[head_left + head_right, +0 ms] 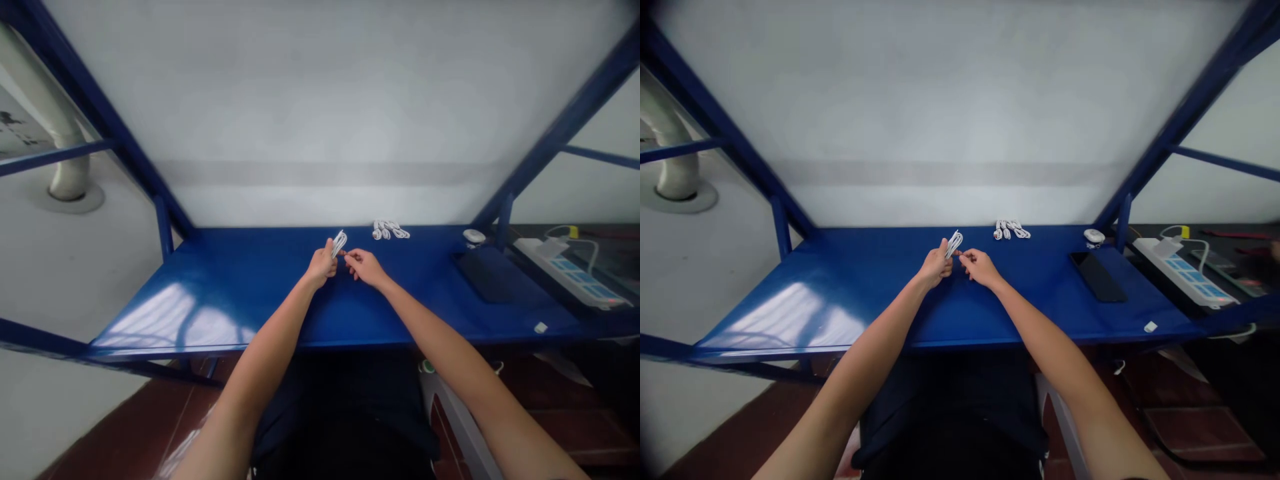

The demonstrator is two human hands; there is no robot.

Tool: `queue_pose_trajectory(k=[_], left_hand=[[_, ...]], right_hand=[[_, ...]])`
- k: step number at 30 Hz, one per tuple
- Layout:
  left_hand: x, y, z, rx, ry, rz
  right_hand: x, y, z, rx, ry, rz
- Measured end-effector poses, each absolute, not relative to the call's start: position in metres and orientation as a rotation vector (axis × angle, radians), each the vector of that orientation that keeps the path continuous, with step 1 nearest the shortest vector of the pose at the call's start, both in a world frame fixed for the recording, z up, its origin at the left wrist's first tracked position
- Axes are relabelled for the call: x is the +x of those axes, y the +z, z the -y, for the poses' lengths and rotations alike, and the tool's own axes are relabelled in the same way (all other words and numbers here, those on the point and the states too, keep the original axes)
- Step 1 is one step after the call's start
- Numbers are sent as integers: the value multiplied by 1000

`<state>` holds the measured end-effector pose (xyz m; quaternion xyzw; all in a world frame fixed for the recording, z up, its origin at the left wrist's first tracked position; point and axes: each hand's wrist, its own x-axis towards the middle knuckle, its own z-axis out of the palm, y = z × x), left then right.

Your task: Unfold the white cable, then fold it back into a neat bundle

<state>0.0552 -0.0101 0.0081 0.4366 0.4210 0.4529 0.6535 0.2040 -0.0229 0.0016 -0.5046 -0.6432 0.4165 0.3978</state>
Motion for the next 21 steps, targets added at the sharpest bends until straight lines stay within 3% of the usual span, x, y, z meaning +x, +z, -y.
queue_pose_trajectory(k=[7,16,21], left_hand=[[60,6,11,1055,1010,-1007],[63,3,12,1102,1003,-1051],[64,-1,11,1193,988,-1100]], right_hand=[[205,-9,16,-1226,946,1581],[207,-14,18,-1116,362,1850],[206,-11,21,-1069,343,1901]])
